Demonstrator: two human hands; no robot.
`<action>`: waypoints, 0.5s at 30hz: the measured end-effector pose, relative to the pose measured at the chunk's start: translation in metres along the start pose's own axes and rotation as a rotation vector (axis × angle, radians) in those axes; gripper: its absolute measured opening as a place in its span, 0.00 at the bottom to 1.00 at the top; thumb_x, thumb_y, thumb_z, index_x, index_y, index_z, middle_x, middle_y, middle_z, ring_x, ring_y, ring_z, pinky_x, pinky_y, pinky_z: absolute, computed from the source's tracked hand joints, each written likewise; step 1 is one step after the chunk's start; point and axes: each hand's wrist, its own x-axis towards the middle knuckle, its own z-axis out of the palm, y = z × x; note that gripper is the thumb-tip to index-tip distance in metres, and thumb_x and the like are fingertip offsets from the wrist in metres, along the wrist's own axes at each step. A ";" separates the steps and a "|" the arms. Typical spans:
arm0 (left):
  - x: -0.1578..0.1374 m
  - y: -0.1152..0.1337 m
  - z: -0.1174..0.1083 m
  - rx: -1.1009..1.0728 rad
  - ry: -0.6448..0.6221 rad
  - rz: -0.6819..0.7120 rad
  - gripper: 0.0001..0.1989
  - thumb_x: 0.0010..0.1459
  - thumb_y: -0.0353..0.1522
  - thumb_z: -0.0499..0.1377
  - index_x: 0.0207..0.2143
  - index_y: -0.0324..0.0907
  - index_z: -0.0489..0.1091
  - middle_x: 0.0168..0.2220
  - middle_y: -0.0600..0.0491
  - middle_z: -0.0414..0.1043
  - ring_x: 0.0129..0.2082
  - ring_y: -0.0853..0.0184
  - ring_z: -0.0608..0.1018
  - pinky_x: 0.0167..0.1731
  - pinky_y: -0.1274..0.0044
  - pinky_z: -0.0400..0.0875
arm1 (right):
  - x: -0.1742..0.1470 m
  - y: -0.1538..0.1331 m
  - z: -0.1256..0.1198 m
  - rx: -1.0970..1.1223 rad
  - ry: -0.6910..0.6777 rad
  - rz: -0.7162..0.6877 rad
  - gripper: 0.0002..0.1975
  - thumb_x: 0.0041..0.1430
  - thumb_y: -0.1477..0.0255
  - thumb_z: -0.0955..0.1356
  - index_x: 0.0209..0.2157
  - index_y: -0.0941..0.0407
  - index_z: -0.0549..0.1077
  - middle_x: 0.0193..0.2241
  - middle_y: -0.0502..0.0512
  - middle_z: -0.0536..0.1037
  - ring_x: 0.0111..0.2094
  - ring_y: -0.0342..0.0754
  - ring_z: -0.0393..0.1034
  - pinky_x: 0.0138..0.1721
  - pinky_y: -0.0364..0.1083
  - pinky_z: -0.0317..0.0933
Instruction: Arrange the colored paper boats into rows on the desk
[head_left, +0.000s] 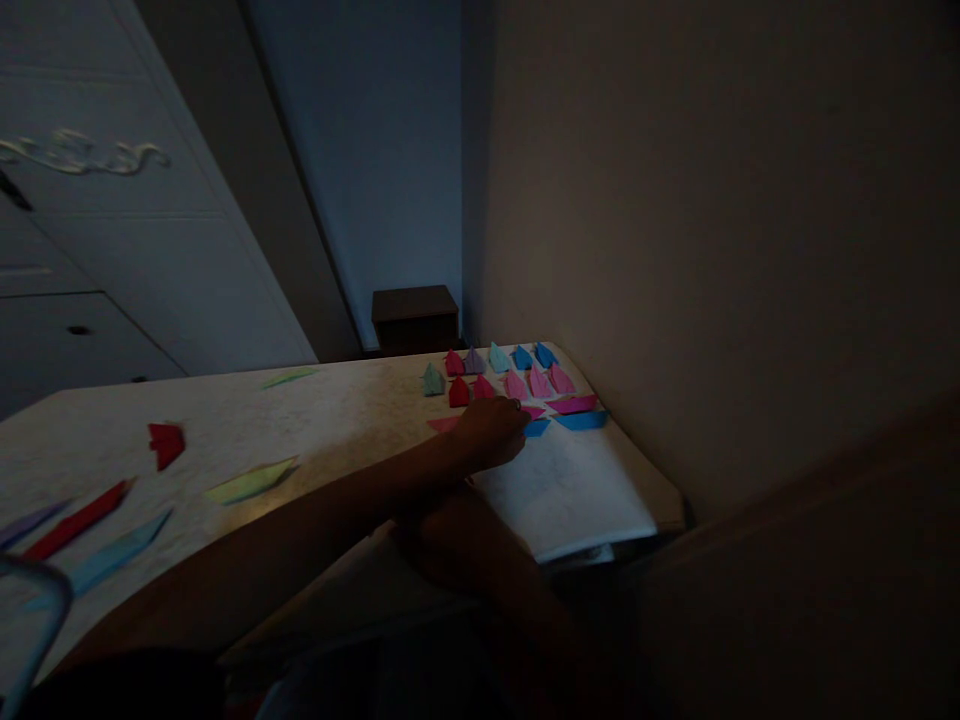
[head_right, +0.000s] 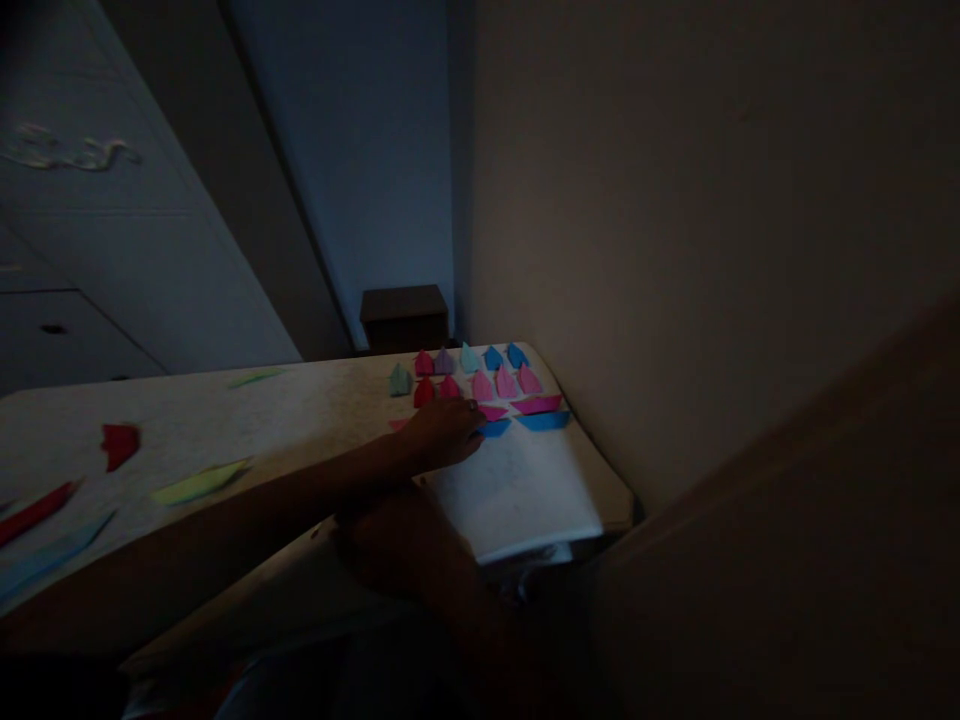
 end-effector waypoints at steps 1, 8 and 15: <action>0.000 0.000 0.000 0.001 0.015 0.000 0.11 0.59 0.32 0.55 0.41 0.38 0.74 0.41 0.44 0.76 0.41 0.57 0.78 0.35 0.70 0.72 | 0.000 0.000 0.001 -0.007 0.011 -0.004 0.13 0.65 0.69 0.63 0.45 0.59 0.75 0.43 0.60 0.79 0.44 0.54 0.72 0.47 0.51 0.61; 0.008 -0.012 0.009 0.004 0.135 0.076 0.13 0.62 0.35 0.53 0.39 0.39 0.75 0.42 0.44 0.75 0.45 0.58 0.75 0.42 0.68 0.70 | 0.001 0.002 0.003 -0.050 0.048 -0.022 0.10 0.63 0.70 0.65 0.39 0.59 0.76 0.40 0.60 0.79 0.42 0.53 0.70 0.46 0.50 0.60; 0.014 -0.019 0.018 0.015 0.128 0.133 0.13 0.60 0.30 0.53 0.41 0.40 0.76 0.44 0.43 0.75 0.46 0.56 0.73 0.44 0.65 0.67 | 0.001 0.002 0.004 -0.069 0.031 -0.005 0.07 0.61 0.71 0.66 0.37 0.58 0.76 0.36 0.58 0.78 0.39 0.51 0.69 0.40 0.48 0.60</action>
